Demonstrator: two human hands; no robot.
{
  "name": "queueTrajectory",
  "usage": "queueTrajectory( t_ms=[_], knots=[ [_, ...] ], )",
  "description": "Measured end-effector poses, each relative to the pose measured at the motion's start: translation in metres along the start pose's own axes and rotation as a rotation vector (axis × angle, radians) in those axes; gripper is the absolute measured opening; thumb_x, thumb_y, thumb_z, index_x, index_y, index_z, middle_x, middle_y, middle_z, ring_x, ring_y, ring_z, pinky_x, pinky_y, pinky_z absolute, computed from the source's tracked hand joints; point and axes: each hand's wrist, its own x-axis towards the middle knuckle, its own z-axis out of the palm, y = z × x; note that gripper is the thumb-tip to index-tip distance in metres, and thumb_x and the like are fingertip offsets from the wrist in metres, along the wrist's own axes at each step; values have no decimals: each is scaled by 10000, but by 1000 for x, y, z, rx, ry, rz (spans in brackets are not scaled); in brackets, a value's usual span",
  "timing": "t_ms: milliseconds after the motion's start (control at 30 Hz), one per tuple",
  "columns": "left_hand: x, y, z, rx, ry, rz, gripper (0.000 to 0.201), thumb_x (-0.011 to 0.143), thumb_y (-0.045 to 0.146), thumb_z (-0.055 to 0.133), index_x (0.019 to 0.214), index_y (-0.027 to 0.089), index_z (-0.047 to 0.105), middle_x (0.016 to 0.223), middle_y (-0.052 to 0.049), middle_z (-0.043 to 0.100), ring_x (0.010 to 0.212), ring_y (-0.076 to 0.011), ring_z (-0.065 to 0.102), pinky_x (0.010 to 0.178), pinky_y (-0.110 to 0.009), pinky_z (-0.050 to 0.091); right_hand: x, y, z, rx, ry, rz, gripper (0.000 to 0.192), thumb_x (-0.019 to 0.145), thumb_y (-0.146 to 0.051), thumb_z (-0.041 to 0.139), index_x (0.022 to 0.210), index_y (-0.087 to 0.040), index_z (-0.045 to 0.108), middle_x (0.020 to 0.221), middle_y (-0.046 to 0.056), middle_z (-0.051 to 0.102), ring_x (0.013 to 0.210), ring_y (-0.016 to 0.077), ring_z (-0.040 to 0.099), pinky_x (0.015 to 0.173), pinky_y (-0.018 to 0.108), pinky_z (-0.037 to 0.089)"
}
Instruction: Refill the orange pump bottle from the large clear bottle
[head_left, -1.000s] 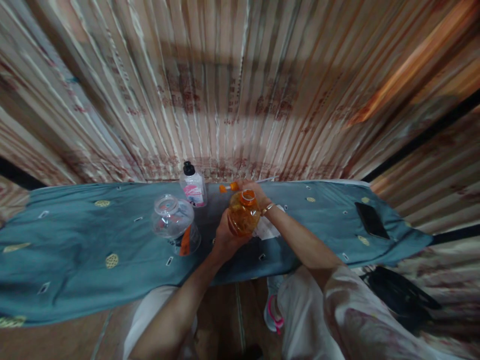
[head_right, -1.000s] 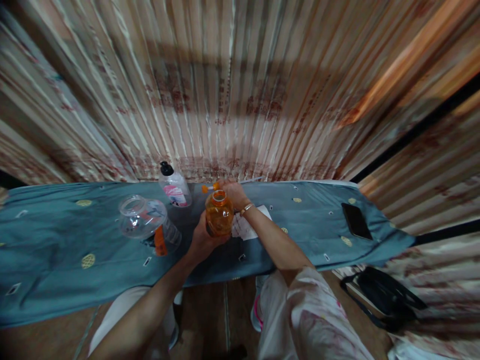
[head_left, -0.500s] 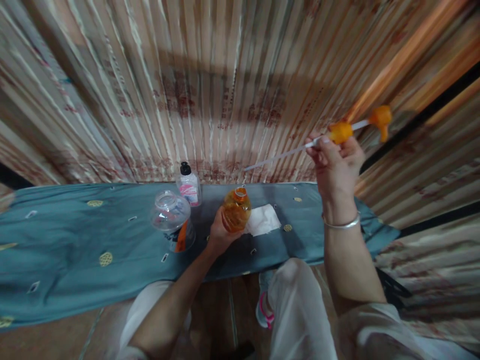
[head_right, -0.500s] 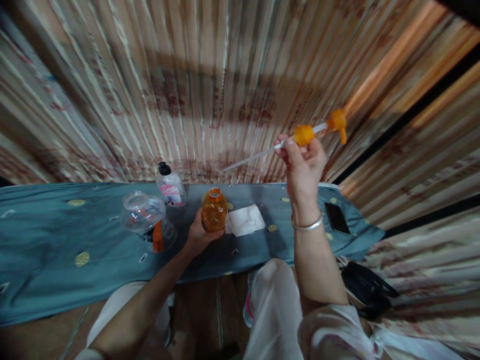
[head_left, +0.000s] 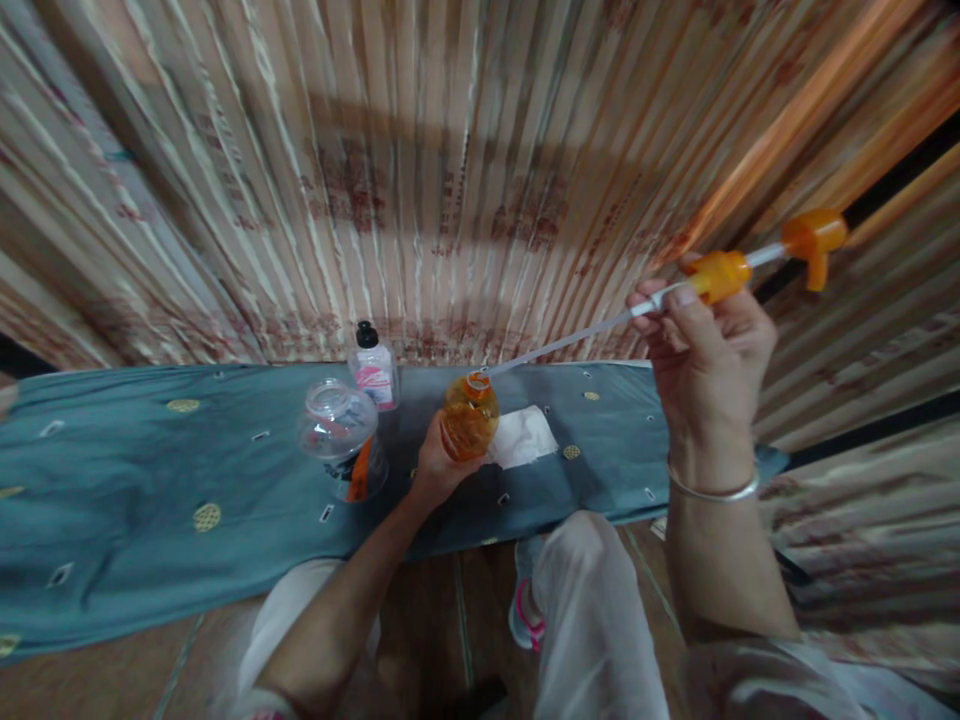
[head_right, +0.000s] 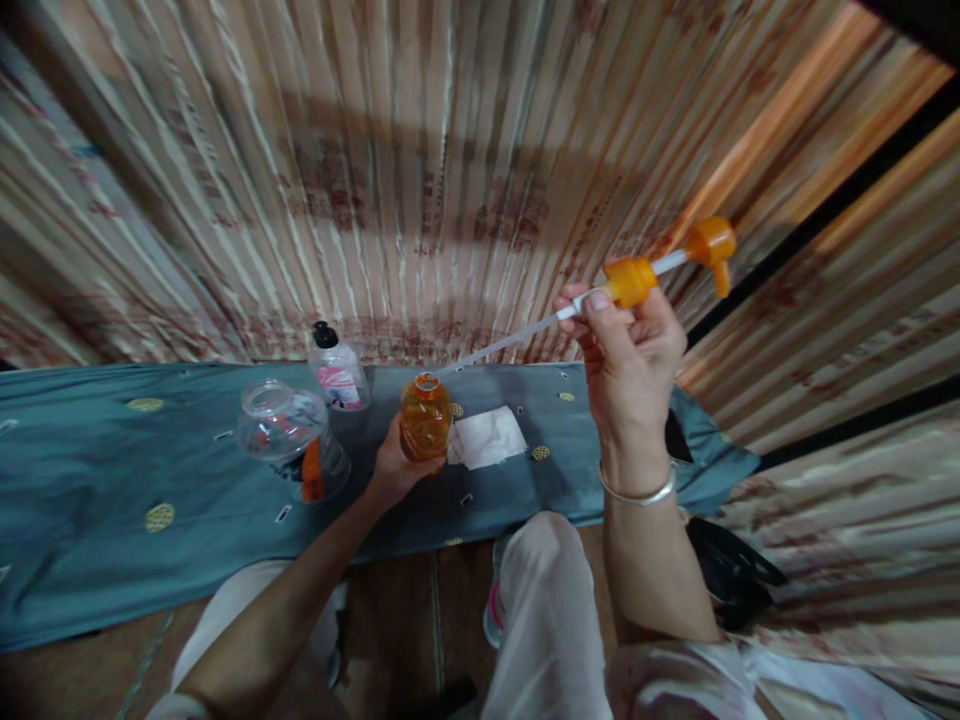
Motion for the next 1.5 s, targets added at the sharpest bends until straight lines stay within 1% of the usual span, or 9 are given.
queueTrajectory(
  t_ms=[100,233,367,500,667,867,1067,1233,1500],
  knots=[
    [1,0,-1,-4,-11,6,908,523,155,1154,1315,304,737,1289,-87,958,1291,-422,933,1200,-605,749,-4,0,16,11,-65,60,477,982,-607,1121,1249,-332,838,1216,49,958,1350,333,967,1011,450,864],
    [1,2,-1,-4,-34,18,849,545,171,1158,1285,302,761,1311,-104,956,1311,-433,930,1208,-608,749,-12,9,45,22,-188,184,616,889,-694,1184,1176,-305,802,1078,0,942,1161,289,986,934,395,850],
    [0,4,-1,-14,-45,27,814,573,180,1139,1287,295,764,1307,-103,955,1314,-439,940,1198,-624,757,-23,33,75,17,-389,307,680,821,-763,1199,1080,-284,792,1061,13,916,1061,262,945,950,399,829],
    [-1,4,0,-14,-28,34,859,570,207,1143,1333,297,757,1317,-71,963,1302,-416,947,1207,-632,752,-38,60,91,-65,-518,403,615,812,-687,1196,1016,-273,791,1006,4,863,1015,256,870,957,398,774],
    [-1,2,1,-2,-16,12,891,557,178,1169,1342,300,766,1304,-63,960,1299,-399,936,1176,-574,759,-57,81,94,-123,-543,396,551,827,-664,1149,967,-283,777,966,-13,803,1047,263,813,1025,406,712],
    [-3,4,2,-4,-1,-12,900,557,143,1154,1345,311,754,1295,-31,959,1295,-386,938,1189,-552,759,-71,90,94,-30,-549,411,607,852,-763,1111,982,-290,754,943,-16,762,1005,257,795,966,395,705],
    [-4,5,1,-11,-11,1,898,565,159,1159,1343,309,736,1300,-55,957,1280,-397,939,1183,-570,758,-76,88,92,88,-540,498,634,801,-763,1178,1032,-305,805,1002,-8,839,1125,271,852,1117,418,750],
    [-4,3,-1,-1,-19,-12,962,556,184,1167,1396,289,709,1324,-66,952,1309,-396,938,1206,-576,740,-82,87,89,66,-522,498,649,828,-817,1150,1106,-316,844,1114,18,911,1166,289,880,1179,464,756],
    [-4,-1,-3,-19,-29,10,921,561,217,1182,1362,305,737,1321,-51,953,1324,-375,926,1214,-534,728,-88,86,88,124,-482,497,712,835,-804,1168,1276,-334,866,1191,20,939,1200,294,908,1277,489,740]
  ],
)
